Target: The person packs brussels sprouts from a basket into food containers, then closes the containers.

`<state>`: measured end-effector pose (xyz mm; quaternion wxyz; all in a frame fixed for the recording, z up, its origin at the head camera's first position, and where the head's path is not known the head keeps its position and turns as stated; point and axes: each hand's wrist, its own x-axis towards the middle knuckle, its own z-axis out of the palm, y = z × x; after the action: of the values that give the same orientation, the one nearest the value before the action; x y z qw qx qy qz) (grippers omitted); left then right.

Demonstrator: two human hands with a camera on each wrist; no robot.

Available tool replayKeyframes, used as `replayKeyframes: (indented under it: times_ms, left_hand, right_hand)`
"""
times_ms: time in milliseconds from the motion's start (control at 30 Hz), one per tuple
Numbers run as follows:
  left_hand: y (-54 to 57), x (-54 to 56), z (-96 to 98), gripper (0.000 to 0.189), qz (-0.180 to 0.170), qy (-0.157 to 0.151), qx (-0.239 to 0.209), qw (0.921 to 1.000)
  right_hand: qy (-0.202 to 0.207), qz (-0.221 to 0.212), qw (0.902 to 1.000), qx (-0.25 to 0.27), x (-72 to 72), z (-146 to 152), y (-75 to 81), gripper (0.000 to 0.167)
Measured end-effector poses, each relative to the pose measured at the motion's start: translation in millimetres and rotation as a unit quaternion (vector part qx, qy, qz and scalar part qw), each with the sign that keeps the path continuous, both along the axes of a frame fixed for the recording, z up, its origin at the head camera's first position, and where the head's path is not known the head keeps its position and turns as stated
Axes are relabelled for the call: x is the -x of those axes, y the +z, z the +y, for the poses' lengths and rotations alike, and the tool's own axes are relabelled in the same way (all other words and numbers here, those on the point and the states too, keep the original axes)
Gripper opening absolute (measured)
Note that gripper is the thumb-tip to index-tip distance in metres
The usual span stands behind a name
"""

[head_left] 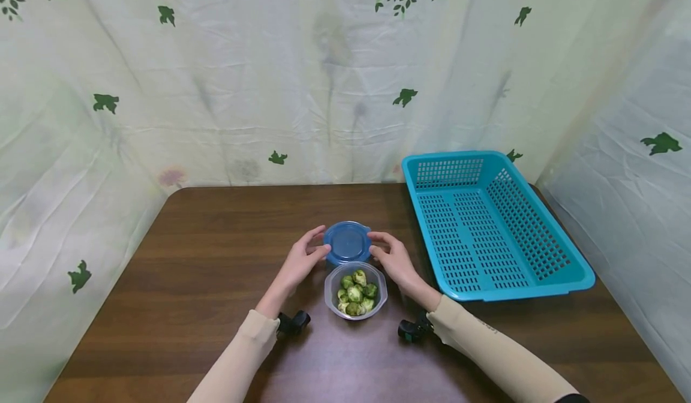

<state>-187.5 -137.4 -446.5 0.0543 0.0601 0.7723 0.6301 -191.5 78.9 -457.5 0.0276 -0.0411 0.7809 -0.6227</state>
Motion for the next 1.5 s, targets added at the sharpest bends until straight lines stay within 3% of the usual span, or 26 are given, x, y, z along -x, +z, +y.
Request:
replayKeyframes:
  times_ms: [400,700,967,1233,1500]
  left_hand:
    - [19.7,-2.0,2.9,0.051,0.024,0.009,-0.017,0.9995]
    - [29.9,-4.8,6.6,0.054,0.030,0.005,-0.028,0.9991]
    - [32.1,-15.9,4.2,0.056,0.019,-0.014,-0.014,0.9996]
    - [31.9,-30.4,4.2,0.056,0.024,-0.017,0.026,0.9992]
    - [29.9,-46.2,6.3,0.056,0.028,-0.011,0.045,0.9986]
  right_hand:
    - [-0.015,0.080,0.9959,0.040,-5.9,2,8.7,0.032]
    - [-0.011,0.096,0.9926,0.074,-9.3,3,12.2,0.033]
    - [0.007,0.104,0.9921,0.071,-29.1,5,41.3,0.035]
    - [0.015,0.086,0.9947,0.055,-27.2,12,19.4,0.035]
    - [0.043,0.081,0.9957,0.012,-34.6,20,14.7,0.031]
